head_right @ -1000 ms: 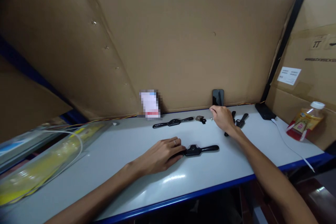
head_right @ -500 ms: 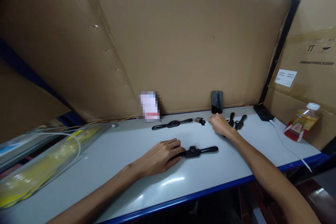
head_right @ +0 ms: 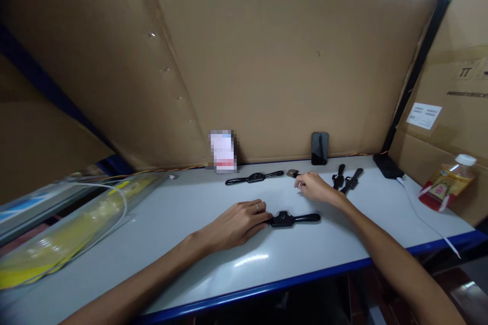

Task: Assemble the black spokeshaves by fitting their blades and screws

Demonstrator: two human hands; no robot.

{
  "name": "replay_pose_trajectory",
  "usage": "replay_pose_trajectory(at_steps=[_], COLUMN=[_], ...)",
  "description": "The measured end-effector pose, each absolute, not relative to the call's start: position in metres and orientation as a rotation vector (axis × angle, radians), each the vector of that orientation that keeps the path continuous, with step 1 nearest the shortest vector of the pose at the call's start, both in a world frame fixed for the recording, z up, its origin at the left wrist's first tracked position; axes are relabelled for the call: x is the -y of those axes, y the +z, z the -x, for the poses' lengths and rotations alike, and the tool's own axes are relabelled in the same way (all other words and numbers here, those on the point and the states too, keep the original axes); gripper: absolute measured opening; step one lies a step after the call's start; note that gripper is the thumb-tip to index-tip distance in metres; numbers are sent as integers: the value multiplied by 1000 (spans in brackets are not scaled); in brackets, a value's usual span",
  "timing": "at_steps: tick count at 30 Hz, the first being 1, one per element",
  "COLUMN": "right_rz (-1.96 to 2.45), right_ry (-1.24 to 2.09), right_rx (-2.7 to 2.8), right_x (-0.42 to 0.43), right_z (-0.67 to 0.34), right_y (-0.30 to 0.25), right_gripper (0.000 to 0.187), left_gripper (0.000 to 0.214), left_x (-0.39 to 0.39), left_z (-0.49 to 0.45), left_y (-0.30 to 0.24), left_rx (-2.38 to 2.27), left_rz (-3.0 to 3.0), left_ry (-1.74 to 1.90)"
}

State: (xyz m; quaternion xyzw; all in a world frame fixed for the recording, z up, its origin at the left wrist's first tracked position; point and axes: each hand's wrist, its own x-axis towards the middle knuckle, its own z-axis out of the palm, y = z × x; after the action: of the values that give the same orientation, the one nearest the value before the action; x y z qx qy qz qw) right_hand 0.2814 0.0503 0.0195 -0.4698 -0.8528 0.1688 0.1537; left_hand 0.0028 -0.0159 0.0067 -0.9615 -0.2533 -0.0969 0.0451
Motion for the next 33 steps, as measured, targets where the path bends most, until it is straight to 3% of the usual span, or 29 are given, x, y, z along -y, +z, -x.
replay_pose_trajectory(at_steps=[4,9,33], right_rz=[1084,1007,1093], right_ry=[1014,1211,877], right_rx=[2399,2374,2508], right_x=[-32,-17,-10], right_z=[-267,-256,-244], right_y=[32,35,24], right_gripper=[24,25,31], left_gripper=[20,23,25], left_x=[15,16,15], left_z=[-2,-2,-2], left_y=[6,8,6], left_rx=[756,756,779], left_rz=[2936,2928,2959], left_ry=[-306,-295,-327])
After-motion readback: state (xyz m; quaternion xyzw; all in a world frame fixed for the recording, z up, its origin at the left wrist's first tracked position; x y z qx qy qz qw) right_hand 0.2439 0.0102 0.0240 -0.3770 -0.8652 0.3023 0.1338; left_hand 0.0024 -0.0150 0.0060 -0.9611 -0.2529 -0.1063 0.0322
